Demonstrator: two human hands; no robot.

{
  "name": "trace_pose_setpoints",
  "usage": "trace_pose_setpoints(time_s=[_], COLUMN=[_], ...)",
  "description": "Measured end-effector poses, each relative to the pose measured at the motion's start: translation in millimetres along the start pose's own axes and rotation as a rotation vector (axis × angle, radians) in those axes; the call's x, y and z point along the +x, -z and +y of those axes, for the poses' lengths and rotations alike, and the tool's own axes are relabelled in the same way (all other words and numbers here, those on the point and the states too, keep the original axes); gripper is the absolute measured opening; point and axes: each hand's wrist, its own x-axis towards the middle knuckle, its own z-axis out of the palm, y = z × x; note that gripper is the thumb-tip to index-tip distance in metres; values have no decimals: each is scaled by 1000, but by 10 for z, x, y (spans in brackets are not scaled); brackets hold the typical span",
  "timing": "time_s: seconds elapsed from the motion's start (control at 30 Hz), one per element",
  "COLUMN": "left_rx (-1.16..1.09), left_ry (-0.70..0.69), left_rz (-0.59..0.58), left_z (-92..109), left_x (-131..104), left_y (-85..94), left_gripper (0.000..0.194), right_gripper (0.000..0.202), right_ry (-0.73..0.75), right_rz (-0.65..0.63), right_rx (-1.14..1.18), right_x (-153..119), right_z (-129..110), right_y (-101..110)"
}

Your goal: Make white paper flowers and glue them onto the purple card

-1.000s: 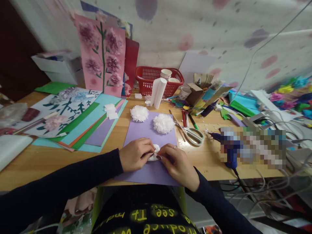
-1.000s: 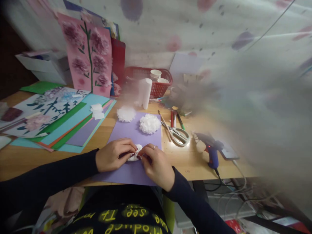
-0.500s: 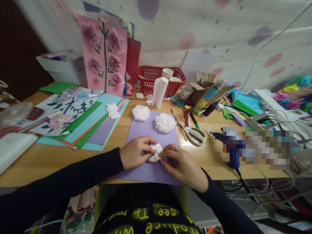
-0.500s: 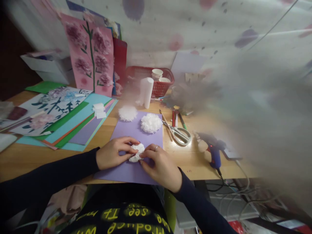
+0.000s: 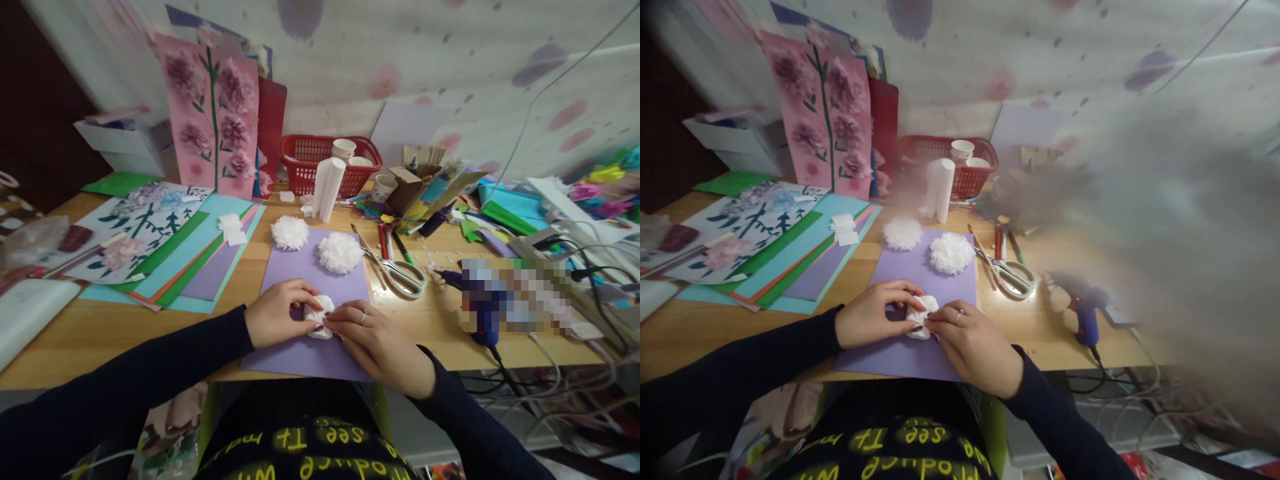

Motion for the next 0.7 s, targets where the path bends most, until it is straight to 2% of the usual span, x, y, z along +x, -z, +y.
trace_pose_setpoints(time_s=[0.1, 0.17, 0.27, 0.37, 0.47, 0.6, 0.7], left_rx=[44, 83, 125, 114, 111, 68, 25], left_ry=[-31, -71, -133, -137, -122, -93, -116], left_rz=[8, 16, 23, -18, -60, -56, -12], left_z=[16, 19, 21, 25, 28, 18, -2], left_x=[-37, -66, -107, -135, -135, -92, -76], left_y=[-45, -69, -60, 10, 85, 113, 120], left_gripper=[24, 28, 33, 37, 42, 32, 35], right_gripper=[37, 31, 13, 17, 29, 20, 20], right_ry=[-13, -64, -223, -369, -426, -469, -487], right_rz=[-9, 34, 140, 234, 312, 401, 453], right_rx=[59, 89, 74, 46, 184, 433, 495], right_x=[-56, -47, 12, 55, 47, 9, -15], right_z=[33, 23, -31, -73, -59, 17, 71], right_y=[9, -33, -149, -259, -302, -286, -275])
